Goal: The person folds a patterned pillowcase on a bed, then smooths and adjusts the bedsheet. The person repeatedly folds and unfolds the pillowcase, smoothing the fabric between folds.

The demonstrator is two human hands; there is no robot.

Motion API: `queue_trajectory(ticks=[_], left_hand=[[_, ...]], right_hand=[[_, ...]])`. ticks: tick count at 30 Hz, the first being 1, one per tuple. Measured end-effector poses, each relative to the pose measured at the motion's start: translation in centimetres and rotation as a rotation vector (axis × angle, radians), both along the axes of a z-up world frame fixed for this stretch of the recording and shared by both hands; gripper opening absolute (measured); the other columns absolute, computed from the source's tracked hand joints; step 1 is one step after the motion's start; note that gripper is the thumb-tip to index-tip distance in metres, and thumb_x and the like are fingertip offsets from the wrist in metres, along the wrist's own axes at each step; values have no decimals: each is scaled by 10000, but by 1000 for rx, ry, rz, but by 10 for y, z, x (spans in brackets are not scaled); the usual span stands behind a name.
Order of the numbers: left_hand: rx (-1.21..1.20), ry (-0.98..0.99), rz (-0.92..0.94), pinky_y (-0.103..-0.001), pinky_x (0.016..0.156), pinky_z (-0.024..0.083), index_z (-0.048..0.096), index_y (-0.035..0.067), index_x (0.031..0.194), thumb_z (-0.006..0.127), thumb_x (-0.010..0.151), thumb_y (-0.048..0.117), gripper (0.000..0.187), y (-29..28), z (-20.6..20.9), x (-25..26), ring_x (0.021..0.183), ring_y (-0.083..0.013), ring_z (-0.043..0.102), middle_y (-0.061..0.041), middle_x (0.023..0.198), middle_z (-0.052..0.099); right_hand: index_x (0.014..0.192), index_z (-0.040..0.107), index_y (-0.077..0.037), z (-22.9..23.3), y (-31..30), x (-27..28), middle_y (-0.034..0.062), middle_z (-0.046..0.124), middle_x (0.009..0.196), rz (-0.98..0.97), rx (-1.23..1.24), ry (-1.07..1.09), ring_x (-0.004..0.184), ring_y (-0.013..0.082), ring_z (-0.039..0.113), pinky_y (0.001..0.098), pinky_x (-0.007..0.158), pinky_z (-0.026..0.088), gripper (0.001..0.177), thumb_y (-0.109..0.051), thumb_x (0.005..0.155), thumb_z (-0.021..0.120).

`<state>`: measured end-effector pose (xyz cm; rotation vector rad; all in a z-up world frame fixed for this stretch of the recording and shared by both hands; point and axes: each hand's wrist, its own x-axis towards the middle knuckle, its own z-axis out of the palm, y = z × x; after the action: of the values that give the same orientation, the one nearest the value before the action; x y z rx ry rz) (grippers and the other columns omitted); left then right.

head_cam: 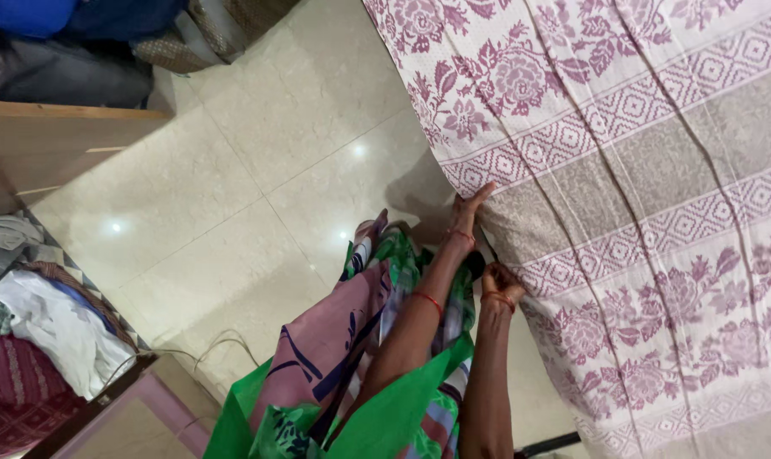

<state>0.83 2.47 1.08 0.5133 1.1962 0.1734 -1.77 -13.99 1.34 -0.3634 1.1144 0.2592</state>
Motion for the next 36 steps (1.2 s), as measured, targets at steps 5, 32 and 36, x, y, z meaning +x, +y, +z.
queue_trajectory(ticks=[5,32,36], left_hand=[[581,614,-628,-559,1210,181,92,-19,1573,982,666,516,1379,51,41,38,1515,-408,167,-268,1653,134],[1490,889,-1435,-703,1174,250,122,114,1648,481,1049,127,699,266,43,140,1518,-587,129,-251,1703,-3],[1595,962,-1442,-710,1217,227,129,92,1661,448,1048,148,693,264,49,142,1503,-610,152,-277,1697,29]], right_hand=[[1020,672,10,12,-9,4,121,652,864,273,-109,50,766,248,600,367,721,533,169,-14,928,533],[1635,165,-412,56,122,142,272,-15,1693,1925,-1706,-76,1420,725,142,796,1053,337,1176,-325,714,889],[1653,183,-382,82,136,145,307,14,1691,1964,-1713,-46,1400,747,169,813,1017,361,1148,-334,740,877]])
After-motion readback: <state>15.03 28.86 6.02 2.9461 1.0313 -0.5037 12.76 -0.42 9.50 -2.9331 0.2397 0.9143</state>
